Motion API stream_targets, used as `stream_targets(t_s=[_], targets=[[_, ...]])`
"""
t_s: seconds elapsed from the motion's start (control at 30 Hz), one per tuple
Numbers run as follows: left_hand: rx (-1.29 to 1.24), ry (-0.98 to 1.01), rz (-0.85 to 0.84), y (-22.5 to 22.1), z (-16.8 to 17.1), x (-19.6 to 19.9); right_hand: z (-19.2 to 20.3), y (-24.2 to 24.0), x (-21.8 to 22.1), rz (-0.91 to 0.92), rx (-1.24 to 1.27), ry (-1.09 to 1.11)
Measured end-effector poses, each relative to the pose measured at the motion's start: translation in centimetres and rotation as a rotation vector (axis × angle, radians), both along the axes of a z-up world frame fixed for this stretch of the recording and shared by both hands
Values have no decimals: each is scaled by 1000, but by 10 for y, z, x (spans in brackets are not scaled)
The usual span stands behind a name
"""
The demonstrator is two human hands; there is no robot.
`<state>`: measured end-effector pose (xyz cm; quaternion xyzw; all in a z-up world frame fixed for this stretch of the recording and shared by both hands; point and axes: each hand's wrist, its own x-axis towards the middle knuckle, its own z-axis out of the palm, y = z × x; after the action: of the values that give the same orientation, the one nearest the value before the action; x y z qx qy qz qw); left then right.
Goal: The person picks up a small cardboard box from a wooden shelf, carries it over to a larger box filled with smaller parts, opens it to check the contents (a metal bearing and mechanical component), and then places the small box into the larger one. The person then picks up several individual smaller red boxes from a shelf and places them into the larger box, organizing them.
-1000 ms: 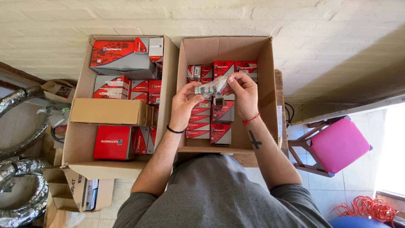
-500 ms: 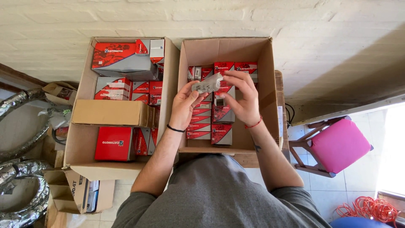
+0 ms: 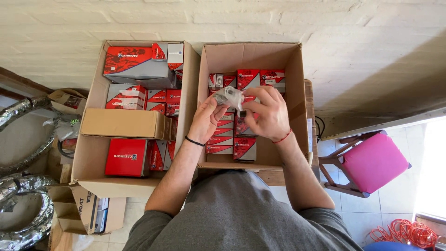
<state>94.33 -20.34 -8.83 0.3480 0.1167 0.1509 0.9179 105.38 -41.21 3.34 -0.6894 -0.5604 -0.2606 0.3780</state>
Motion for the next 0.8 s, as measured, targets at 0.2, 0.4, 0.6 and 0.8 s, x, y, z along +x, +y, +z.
stream_targets(t_s=[0.2,0.4,0.6,0.8], targets=[[34,16,23,-6,22,-6,10,-6,-5,106,338,179],[263,39,59,-10,37,-12,-11,0,-2,33,71,73],[496,83,103,-20,60,-21,22,4,-27,-29,-14,316],[698,90,181,-25,91,-29,-19,8,-19,64,4,772]])
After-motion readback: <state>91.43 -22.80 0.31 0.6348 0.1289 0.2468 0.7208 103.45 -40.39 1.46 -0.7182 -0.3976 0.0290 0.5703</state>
